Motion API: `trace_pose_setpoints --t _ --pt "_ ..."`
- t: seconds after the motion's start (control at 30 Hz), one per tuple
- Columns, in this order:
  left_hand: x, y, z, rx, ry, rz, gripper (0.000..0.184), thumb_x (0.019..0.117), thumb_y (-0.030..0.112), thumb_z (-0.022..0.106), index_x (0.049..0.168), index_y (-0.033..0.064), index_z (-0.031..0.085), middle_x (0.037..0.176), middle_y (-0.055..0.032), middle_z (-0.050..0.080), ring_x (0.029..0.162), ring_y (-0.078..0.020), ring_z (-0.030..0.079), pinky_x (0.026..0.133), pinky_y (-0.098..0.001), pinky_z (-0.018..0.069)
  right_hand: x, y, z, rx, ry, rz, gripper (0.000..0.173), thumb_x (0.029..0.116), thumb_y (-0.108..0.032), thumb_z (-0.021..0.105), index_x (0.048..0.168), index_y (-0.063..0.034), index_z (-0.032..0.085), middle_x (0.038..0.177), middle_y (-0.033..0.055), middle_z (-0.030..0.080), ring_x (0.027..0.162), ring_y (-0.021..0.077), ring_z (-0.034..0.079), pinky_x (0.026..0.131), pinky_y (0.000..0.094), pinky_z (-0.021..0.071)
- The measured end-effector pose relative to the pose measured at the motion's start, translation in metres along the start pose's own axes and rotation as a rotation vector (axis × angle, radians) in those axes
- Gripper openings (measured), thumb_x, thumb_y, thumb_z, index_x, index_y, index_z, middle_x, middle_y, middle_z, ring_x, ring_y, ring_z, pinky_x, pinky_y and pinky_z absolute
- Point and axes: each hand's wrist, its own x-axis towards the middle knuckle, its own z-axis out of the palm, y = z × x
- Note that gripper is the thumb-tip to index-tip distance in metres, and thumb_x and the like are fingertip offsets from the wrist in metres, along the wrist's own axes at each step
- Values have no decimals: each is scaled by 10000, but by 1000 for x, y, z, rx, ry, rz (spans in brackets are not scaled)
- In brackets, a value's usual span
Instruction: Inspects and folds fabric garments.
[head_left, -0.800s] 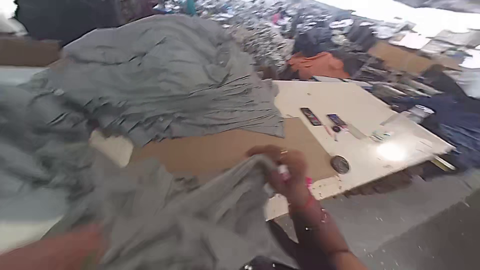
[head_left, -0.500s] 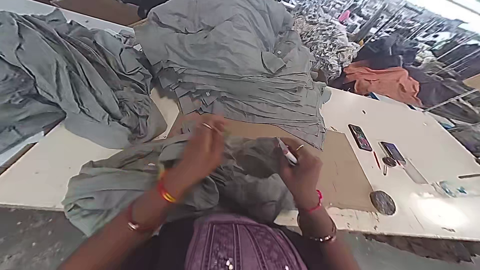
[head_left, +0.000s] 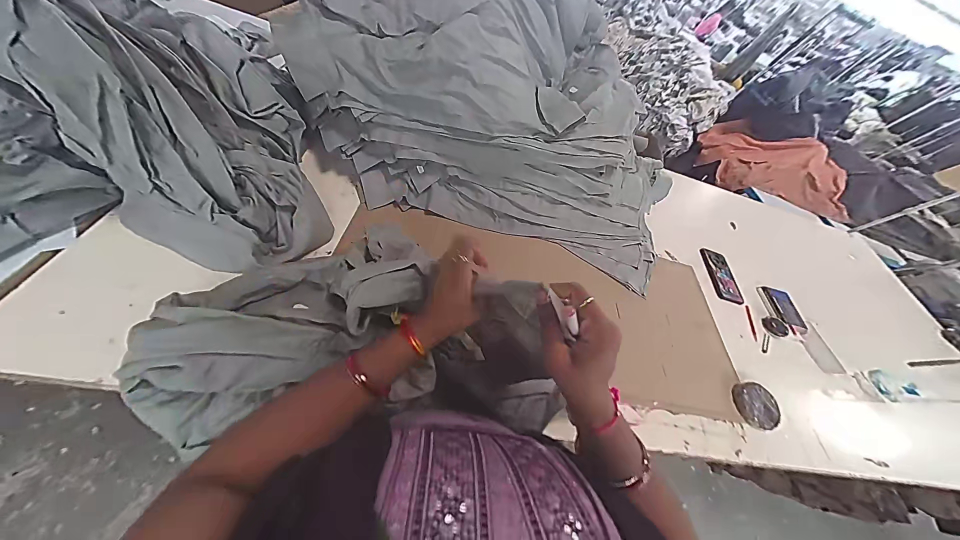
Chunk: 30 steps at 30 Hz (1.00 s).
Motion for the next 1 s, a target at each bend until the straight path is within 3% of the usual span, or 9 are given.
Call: trace_pose_setpoints --t 0.13,0.3,0.37,0.47,0.63,0.73,0.8,0.87,1.0 --pt "-13 -8 -1 155 124 605 88 991 139 524 1052 91 567 994 -114 608 960 -224 610 911 -262 488 12 25 -17 -97 73 34 205 938 -81 582 928 92 691 681 75 647 586 -3 550 575 156 445" --pt "0 -3 -46 369 187 616 96 1025 139 588 1089 74 560 1092 -139 581 981 -176 621 884 -213 513 13 39 -36 18 -10 22 235 966 -154 593 859 42 666 652 -46 578 585 -127 458 570 62 378" --pt "5 4 -56 482 102 644 112 972 49 601 1022 -7 685 993 -212 704 841 -276 709 705 -310 579 11 37 -36 48 -30 18 230 969 -141 590 864 50 665 679 -41 600 612 -132 480 590 58 392" --pt "8 10 -63 602 -21 552 174 985 53 580 1065 -35 706 1035 -230 727 861 -333 742 661 -370 597 11 29 -35 69 -60 4 233 975 -138 582 878 58 664 691 -26 607 621 -127 487 596 55 395" --pt "8 19 -62 575 -94 401 201 964 38 562 1075 -10 723 1087 -171 747 1055 -332 729 845 -414 600 14 30 -38 -20 -98 -54 227 973 -140 587 925 53 697 713 23 660 622 -81 535 606 84 429" --pt "9 38 -68 262 -315 117 278 959 65 551 1179 -34 689 1005 -173 756 874 -311 751 737 -474 597 17 36 -37 -345 -45 -80 219 913 -121 595 935 42 740 683 147 682 561 224 632 523 376 466" --pt "11 52 -77 -95 -518 17 368 973 107 535 1314 -13 600 982 -91 735 811 -107 690 740 -268 562 19 42 -30 -457 -12 -92 200 895 -78 613 974 52 743 739 201 708 607 351 685 532 490 504" --pt "8 65 -76 -557 -653 -16 403 963 73 557 1354 -16 517 898 57 662 723 100 568 650 -76 481 16 46 -21 -505 53 -164 161 868 -48 628 926 65 728 772 226 712 632 375 697 528 486 513" --pt "-10 80 -59 -820 -698 -309 544 927 3 557 1449 10 405 937 97 684 669 112 581 592 -84 497 16 51 -13 -528 263 -326 154 867 -88 616 826 16 721 704 177 693 597 278 671 497 354 475"
